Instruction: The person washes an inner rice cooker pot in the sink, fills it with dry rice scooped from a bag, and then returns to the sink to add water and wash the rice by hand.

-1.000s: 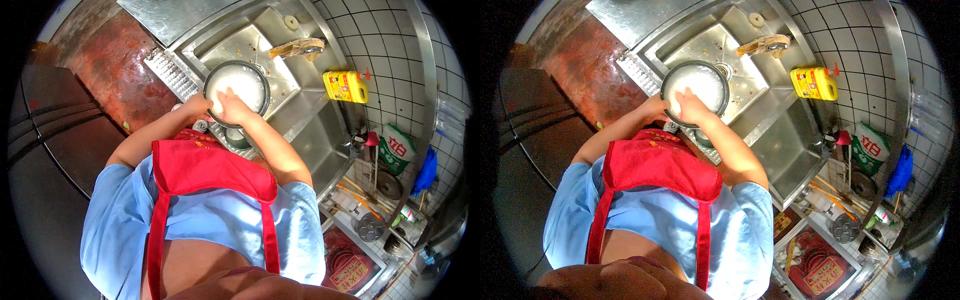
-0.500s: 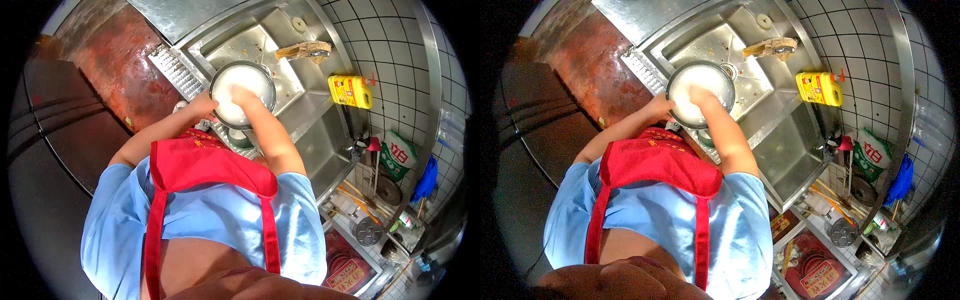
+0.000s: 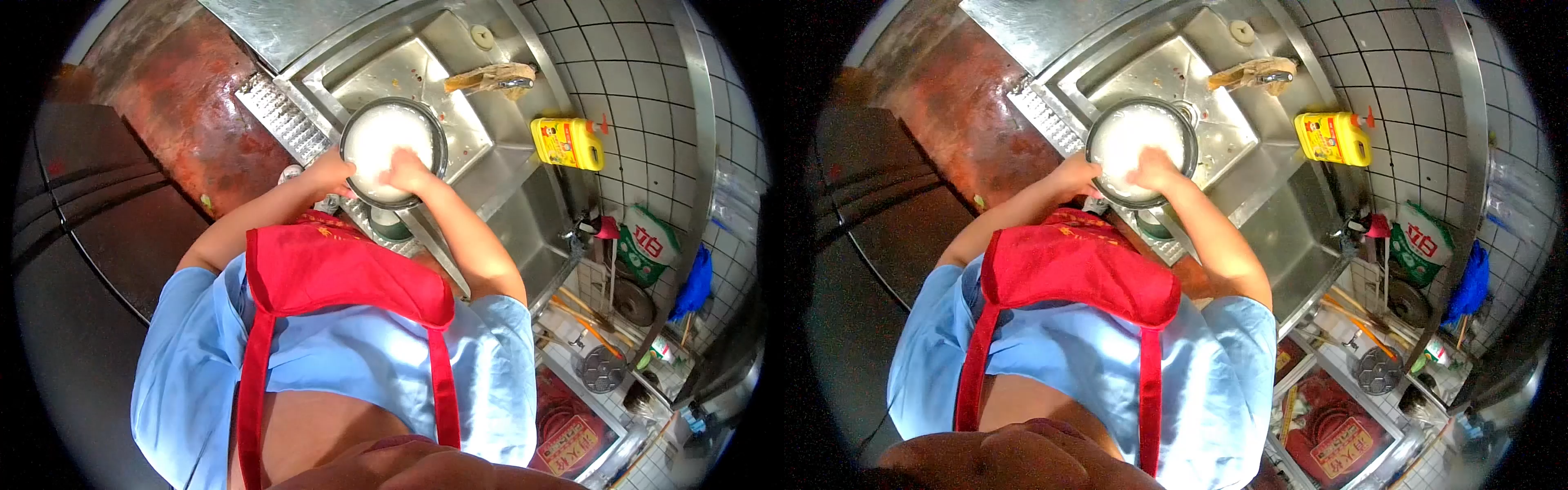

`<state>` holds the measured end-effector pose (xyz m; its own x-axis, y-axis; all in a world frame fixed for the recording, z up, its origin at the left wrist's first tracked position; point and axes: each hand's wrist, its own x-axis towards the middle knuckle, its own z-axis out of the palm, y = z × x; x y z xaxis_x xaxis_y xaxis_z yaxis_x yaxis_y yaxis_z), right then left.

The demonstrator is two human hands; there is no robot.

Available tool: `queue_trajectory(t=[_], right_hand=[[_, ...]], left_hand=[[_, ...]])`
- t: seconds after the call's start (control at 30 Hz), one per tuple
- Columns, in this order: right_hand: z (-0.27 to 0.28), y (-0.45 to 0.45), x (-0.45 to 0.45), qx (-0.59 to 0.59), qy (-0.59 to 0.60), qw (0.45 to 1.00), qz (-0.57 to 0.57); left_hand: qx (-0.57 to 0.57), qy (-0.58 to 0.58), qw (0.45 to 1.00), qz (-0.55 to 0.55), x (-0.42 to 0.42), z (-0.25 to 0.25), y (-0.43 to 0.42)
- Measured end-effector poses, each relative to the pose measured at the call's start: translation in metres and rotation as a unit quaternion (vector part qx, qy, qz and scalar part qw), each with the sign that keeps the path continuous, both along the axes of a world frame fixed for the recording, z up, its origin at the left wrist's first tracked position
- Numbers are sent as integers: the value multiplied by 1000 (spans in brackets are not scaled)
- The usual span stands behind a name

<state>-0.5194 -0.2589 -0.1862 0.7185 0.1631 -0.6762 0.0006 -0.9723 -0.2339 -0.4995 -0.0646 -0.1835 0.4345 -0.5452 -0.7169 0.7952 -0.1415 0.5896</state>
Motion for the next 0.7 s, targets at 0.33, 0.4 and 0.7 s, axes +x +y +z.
queue_trajectory(t=[0.33,0.4,0.7], right_hand=[[-31,24,-7,13,-48,991,121],[-46,26,-5,40,-109,985,126],[-35,38,14,-11,-41,995,87]], left_hand=[[1,-4,1000,-24,5,17,0],[-1,-5,1000,-27,4,12,-1],[12,-9,1000,-19,5,17,-2]])
